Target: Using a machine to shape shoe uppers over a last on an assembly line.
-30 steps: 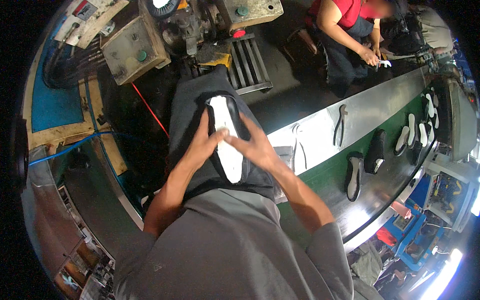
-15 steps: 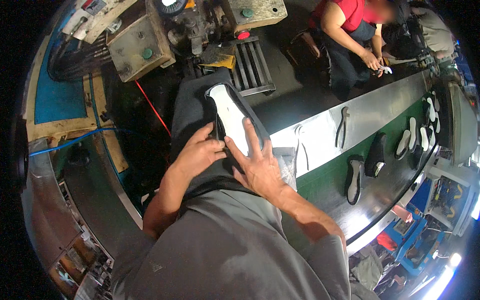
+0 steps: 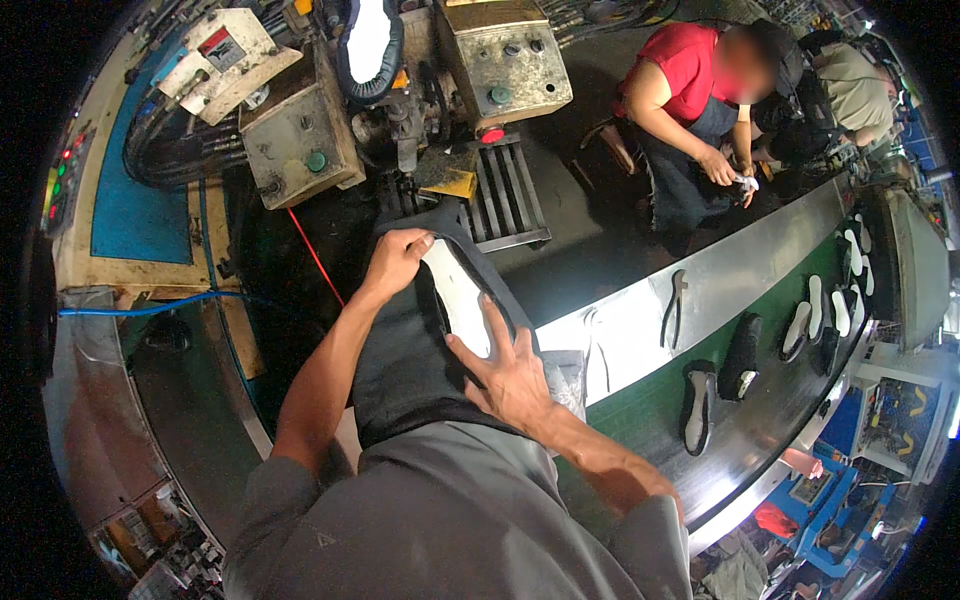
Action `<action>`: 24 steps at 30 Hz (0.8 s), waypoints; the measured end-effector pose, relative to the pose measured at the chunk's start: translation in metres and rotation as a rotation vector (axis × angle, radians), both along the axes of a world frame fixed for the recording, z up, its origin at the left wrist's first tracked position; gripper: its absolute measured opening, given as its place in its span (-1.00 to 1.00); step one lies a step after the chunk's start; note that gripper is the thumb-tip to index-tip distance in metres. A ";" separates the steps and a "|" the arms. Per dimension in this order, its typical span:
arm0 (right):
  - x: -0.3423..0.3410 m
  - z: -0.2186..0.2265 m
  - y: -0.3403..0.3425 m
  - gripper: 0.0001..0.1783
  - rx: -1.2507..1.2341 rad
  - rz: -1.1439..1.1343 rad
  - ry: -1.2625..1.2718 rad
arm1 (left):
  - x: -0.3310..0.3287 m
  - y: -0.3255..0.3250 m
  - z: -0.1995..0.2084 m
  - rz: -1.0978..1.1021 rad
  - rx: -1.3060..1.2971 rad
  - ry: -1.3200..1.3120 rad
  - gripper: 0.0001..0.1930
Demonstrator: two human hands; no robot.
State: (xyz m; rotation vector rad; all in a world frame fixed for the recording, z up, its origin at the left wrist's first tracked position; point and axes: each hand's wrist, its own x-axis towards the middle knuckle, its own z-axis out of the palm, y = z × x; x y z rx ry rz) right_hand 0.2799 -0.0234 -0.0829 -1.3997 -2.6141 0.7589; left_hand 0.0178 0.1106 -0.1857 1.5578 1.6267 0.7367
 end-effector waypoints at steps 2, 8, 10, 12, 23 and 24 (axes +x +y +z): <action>-0.002 -0.001 0.005 -0.19 -0.004 -0.008 0.037 | -0.009 0.001 -0.011 0.000 -0.063 -0.218 -0.69; 0.002 -0.008 0.010 -0.20 0.016 -0.075 0.198 | 0.025 -0.044 0.006 0.252 -0.329 -1.038 -0.39; 0.001 -0.003 0.011 -0.22 -0.037 -0.081 0.174 | 0.043 -0.047 0.003 0.375 -0.265 -0.874 -0.37; 0.001 0.006 0.017 -0.20 -0.022 -0.024 0.119 | 0.038 -0.040 -0.004 0.388 -0.210 -0.840 -0.41; -0.001 0.030 0.041 -0.21 -0.110 -0.069 0.078 | -0.022 0.013 -0.012 0.121 -0.355 -0.568 -0.72; 0.004 0.041 0.049 -0.24 -0.187 -0.136 0.062 | -0.029 0.037 0.018 0.194 -0.357 -0.759 -0.65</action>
